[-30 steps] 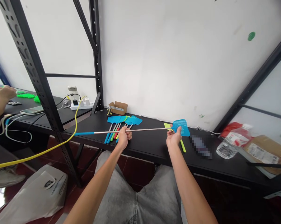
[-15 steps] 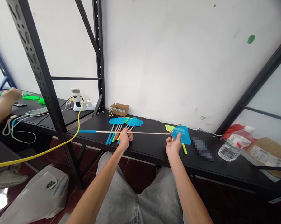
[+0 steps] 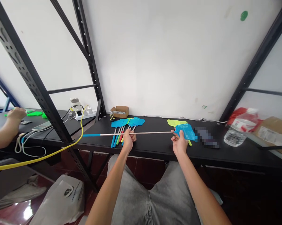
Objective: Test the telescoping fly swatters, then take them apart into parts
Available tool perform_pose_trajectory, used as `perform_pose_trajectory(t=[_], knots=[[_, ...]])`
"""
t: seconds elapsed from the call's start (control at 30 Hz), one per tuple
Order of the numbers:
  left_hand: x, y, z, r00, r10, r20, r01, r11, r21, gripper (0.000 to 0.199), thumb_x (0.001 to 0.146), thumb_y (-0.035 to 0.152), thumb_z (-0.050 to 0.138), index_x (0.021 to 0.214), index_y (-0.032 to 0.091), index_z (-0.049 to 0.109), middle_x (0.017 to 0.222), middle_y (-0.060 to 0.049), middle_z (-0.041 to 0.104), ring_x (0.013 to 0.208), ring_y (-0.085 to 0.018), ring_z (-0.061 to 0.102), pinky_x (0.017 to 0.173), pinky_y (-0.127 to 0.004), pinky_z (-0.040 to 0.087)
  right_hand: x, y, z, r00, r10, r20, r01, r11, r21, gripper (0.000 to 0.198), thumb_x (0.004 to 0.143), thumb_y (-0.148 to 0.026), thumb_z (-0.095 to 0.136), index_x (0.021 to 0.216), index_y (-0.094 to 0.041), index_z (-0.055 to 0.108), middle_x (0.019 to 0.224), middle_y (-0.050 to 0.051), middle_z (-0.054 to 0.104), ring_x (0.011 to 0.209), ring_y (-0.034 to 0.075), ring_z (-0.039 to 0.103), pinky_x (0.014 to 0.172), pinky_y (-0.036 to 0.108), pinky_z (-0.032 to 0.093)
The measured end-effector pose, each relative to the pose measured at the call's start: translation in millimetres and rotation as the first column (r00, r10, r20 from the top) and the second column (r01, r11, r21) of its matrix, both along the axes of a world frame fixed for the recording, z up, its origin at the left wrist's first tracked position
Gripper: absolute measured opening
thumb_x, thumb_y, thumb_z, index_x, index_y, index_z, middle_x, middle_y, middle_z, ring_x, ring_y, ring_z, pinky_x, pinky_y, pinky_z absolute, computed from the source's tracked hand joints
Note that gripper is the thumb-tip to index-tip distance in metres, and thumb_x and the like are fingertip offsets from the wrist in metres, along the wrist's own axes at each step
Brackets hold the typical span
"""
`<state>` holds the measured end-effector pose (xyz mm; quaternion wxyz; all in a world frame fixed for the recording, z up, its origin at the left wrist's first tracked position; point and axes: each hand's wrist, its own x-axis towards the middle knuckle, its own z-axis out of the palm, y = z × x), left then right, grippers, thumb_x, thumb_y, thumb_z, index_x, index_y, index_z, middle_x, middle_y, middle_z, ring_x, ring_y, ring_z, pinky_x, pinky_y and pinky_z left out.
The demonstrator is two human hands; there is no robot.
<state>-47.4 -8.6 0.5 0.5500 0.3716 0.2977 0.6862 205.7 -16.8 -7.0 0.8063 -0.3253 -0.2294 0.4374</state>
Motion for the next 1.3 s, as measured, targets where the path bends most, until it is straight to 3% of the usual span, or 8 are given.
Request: perform_pose_trajectory(t=[0.53,1.3], knots=[[4,-6,4.7,0.992,-0.054,-0.11,0.057,0.998,0.022,0.042,0.087,0.037,0.043,0.053,0.023,0.022,0.045,0.009,0.014,0.037,-0.007,0.014,0.039,-0.021,0.019,0,2,4,0.997,-0.023,-0.067,0.025,0.999,0.033,0.03,0.077,-0.042,0.07,0.082,-0.012,0.066,0.083,0.01,0.074,0.048,0.007,0.053,0.046,0.022,0.042],[32,-8,7.3,0.98,-0.044,-0.193,0.051,0.998,0.028,0.047,0.09,0.045,0.039,0.053,0.023,0.02,0.043,0.007,0.015,0.038,-0.007,0.013,0.038,-0.022,0.02,7,8,-2,0.988,-0.018,-0.155,0.025,0.999,0.048,0.033,0.083,-0.047,0.065,0.083,-0.014,0.065,0.076,0.007,0.071,0.044,0.006,0.045,0.047,0.022,0.042]])
